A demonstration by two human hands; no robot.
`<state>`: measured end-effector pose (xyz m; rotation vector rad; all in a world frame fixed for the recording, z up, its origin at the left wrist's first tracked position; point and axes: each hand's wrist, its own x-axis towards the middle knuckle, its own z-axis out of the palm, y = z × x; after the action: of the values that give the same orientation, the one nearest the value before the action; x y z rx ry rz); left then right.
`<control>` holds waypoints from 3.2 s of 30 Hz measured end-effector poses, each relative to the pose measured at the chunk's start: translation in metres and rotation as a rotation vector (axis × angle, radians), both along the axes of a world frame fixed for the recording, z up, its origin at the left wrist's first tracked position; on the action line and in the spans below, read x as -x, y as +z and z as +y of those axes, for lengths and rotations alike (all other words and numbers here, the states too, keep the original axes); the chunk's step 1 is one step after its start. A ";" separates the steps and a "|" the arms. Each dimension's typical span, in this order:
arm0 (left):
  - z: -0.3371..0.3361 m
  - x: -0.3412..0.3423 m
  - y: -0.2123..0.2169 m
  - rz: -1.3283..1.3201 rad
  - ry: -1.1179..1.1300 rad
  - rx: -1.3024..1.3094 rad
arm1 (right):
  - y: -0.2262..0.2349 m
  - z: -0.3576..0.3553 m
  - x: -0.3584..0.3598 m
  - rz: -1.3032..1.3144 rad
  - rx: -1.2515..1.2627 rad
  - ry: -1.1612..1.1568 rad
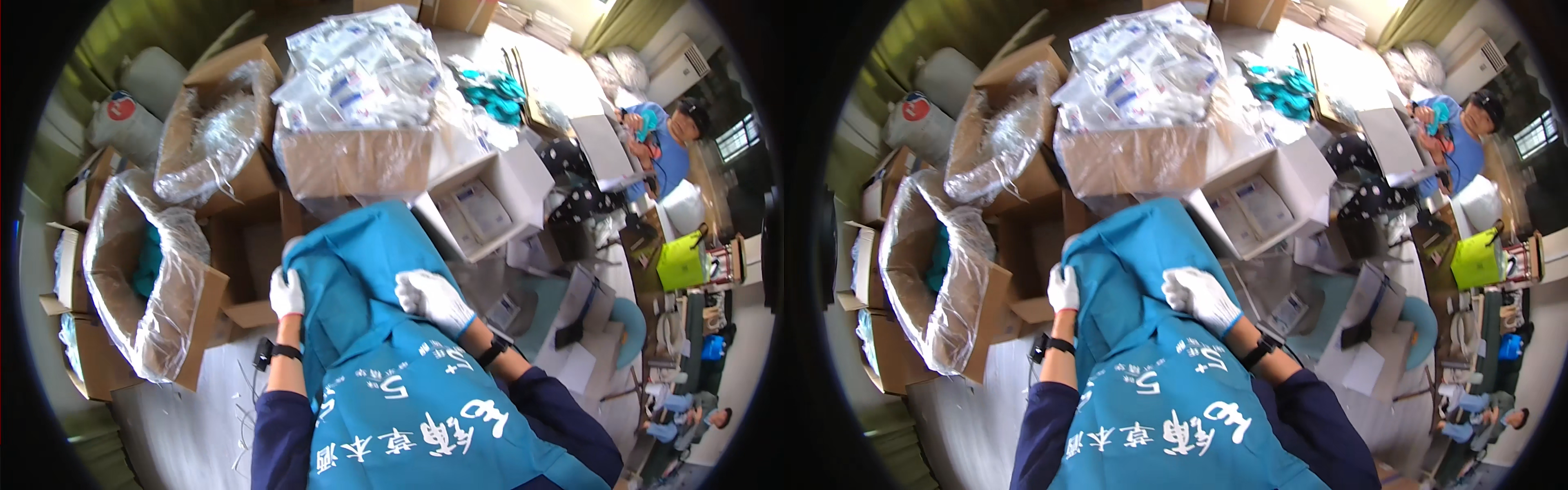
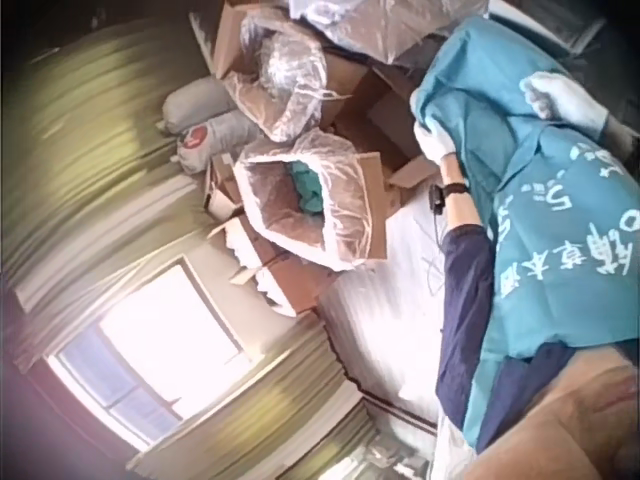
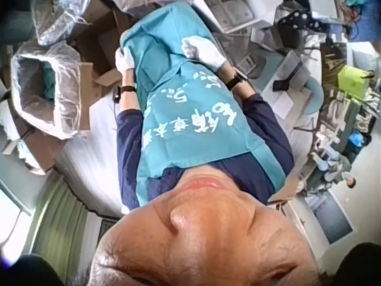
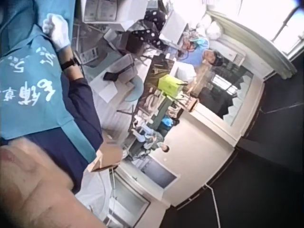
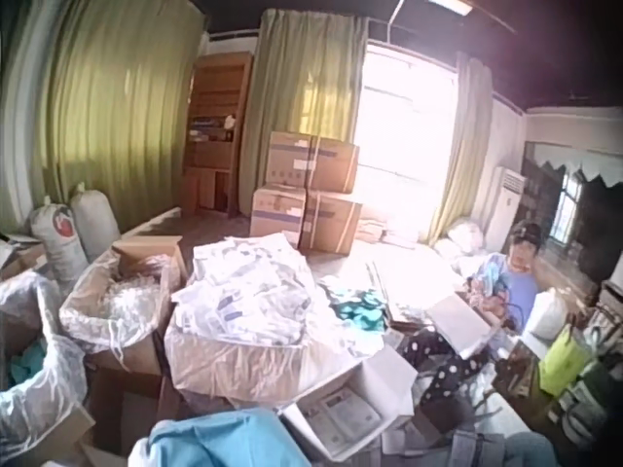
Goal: The person repeatedly picks up teal face masks from a cardboard box, places them into white plastic packaging, and ties the packaging shut with a white string. The person then places the packaged masks into a larger cardboard box. The process is repeated continuously throughout the video.
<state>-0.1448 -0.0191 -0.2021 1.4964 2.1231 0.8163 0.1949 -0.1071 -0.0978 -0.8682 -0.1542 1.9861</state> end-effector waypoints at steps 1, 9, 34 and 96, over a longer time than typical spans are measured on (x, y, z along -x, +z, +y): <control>-0.004 0.004 -0.002 -0.010 0.006 0.027 | 0.008 -0.004 0.000 -0.056 -0.009 -0.003; -0.004 0.000 0.001 -0.051 0.011 0.070 | 0.042 0.014 -0.076 -0.230 -0.186 -0.279; 0.002 -0.012 0.009 0.047 0.009 0.114 | -0.079 0.169 -0.216 -2.030 0.287 0.809; -0.043 -0.108 0.208 -1.649 -0.449 0.557 | 0.157 0.088 0.018 -0.671 -1.337 0.018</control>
<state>-0.0367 -0.0620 0.0062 0.4670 0.6113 0.7187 0.1770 -0.0191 0.0592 -0.5312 -1.6292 1.0756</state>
